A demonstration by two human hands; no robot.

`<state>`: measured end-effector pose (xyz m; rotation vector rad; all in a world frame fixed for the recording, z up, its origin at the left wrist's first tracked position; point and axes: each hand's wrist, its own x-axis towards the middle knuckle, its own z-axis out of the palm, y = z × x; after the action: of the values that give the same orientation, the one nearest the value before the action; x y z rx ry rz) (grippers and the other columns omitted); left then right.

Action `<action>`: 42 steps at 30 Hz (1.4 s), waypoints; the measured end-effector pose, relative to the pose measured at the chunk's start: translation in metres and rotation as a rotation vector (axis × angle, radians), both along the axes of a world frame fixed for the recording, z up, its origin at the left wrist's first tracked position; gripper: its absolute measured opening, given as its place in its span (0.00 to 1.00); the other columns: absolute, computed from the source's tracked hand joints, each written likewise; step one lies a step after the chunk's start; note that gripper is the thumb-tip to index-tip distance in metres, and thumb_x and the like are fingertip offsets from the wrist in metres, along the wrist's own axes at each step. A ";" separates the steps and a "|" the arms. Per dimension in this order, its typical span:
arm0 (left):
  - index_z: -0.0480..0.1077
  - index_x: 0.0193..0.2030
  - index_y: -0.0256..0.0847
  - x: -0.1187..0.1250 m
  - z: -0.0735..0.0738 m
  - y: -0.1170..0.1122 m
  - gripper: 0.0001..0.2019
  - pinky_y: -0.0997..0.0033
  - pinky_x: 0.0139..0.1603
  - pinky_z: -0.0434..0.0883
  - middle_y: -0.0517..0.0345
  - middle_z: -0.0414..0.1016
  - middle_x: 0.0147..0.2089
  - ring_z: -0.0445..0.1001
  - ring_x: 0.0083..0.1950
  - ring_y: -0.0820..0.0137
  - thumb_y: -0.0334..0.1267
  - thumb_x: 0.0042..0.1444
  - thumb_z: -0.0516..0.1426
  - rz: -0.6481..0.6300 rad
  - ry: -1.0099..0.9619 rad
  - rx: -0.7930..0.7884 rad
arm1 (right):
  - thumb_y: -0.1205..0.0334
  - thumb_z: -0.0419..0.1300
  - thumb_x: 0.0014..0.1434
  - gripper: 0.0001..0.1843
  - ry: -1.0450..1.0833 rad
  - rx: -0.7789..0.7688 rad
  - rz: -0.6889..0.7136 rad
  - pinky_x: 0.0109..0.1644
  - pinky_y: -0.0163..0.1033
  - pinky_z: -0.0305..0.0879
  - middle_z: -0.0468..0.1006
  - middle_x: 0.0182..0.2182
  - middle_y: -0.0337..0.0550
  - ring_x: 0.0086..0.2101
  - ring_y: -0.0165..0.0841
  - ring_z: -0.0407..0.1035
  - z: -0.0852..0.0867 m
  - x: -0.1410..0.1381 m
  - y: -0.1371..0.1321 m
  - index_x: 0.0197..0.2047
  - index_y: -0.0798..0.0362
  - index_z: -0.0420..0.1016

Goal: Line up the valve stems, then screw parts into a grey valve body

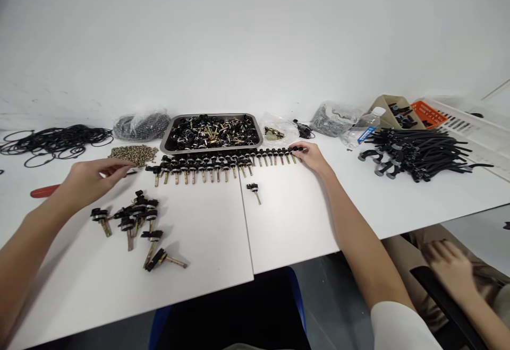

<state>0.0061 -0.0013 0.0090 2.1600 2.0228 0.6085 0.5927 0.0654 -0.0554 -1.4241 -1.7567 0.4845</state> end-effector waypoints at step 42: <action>0.79 0.44 0.41 0.000 0.001 -0.005 0.22 0.68 0.41 0.71 0.54 0.82 0.38 0.74 0.33 0.66 0.50 0.54 0.51 -0.035 -0.019 0.057 | 0.46 0.62 0.62 0.16 -0.365 0.044 0.254 0.58 0.60 0.60 0.80 0.45 0.47 0.52 0.49 0.66 0.017 -0.092 0.009 0.45 0.47 0.82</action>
<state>0.0056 -0.0064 0.0098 2.2074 1.9767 0.6880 0.5009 0.0746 -0.0386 -1.3254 -2.2428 0.3274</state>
